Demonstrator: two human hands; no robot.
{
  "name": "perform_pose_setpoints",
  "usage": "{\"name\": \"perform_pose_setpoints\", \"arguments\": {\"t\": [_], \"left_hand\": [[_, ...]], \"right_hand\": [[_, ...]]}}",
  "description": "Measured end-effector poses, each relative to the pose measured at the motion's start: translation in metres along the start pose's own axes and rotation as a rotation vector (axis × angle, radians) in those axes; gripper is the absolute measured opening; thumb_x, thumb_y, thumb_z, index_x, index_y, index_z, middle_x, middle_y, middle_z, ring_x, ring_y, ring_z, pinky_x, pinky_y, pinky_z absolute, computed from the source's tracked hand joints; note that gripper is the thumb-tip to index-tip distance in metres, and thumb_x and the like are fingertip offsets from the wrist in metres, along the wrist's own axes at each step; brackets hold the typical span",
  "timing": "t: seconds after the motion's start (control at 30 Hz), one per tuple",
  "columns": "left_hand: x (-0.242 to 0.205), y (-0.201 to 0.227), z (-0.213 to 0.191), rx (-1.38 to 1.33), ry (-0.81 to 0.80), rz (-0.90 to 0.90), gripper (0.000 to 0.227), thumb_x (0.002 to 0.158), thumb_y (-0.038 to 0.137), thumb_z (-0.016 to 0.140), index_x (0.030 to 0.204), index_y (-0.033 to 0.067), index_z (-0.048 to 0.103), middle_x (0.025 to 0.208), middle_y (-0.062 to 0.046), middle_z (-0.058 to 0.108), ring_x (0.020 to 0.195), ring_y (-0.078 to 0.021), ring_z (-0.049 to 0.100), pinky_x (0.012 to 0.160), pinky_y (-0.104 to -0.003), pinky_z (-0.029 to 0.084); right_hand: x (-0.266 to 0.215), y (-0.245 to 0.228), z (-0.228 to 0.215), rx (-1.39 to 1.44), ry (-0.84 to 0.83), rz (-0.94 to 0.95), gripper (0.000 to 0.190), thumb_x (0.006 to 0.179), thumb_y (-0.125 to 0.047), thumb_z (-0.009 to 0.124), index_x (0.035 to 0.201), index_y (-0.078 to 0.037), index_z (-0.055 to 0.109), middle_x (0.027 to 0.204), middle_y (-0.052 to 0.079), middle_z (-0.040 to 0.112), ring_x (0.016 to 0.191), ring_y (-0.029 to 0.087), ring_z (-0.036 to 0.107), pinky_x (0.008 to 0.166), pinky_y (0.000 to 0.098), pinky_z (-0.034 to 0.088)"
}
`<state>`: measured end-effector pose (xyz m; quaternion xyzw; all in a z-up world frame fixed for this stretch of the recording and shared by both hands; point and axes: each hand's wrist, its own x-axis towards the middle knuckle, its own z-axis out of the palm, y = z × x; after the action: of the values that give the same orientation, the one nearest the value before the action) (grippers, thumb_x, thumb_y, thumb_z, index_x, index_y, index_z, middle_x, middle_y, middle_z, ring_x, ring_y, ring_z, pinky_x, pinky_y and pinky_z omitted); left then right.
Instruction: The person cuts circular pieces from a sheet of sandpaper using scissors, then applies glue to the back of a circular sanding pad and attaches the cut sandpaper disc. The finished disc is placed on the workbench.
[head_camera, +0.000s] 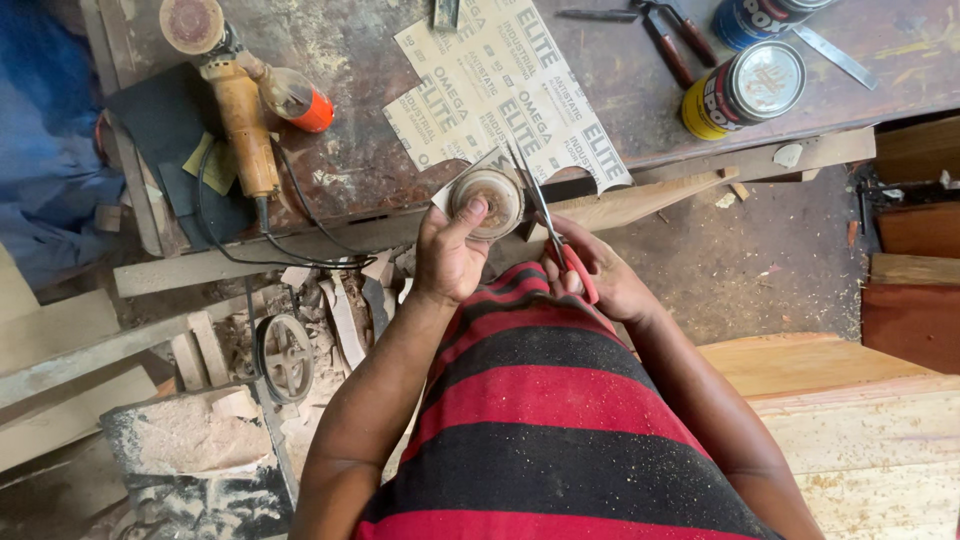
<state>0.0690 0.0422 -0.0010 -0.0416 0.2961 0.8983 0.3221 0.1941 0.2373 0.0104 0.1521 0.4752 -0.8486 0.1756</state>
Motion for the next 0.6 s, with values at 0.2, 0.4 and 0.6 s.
{"name": "perform_pose_setpoints", "arguments": {"t": [0.2, 0.4, 0.6], "left_hand": [[-0.0034, 0.0006, 0.0028, 0.007, -0.043, -0.008, 0.031, 0.104, 0.001, 0.059, 0.134, -0.0055, 0.057, 0.121, -0.014, 0.068, 0.113, -0.0226, 0.067, 0.103, -0.04, 0.056], [-0.0055, 0.0013, 0.0053, 0.019, -0.045, -0.007, 0.033, 0.102, 0.002, 0.06, 0.134, -0.005, 0.056, 0.122, -0.013, 0.068, 0.114, -0.0219, 0.067, 0.103, -0.039, 0.056], [-0.006, 0.0025, 0.0064, 0.009, -0.078, -0.031, 0.031, 0.103, 0.003, 0.06, 0.133, -0.0047, 0.056, 0.121, -0.014, 0.068, 0.112, -0.0225, 0.067, 0.102, -0.04, 0.056]], "right_hand": [[0.0014, 0.0002, 0.0043, -0.091, -0.111, -0.108, 0.094, 0.084, -0.016, 0.076, 0.165, -0.005, 0.028, 0.08, 0.0, 0.05, 0.073, 0.012, 0.05, 0.066, 0.0234, 0.043], [-0.0019, 0.0034, 0.0045, -0.057, -0.044, -0.085, 0.093, 0.081, -0.004, 0.073, 0.163, -0.005, 0.029, 0.097, 0.0, 0.053, 0.087, 0.011, 0.054, 0.078, 0.0224, 0.046], [-0.0006, 0.0004, 0.0077, -0.107, -0.013, -0.051, 0.089, 0.082, 0.0, 0.071, 0.163, -0.005, 0.032, 0.093, 0.0, 0.051, 0.083, 0.01, 0.051, 0.074, 0.0219, 0.044]]}}
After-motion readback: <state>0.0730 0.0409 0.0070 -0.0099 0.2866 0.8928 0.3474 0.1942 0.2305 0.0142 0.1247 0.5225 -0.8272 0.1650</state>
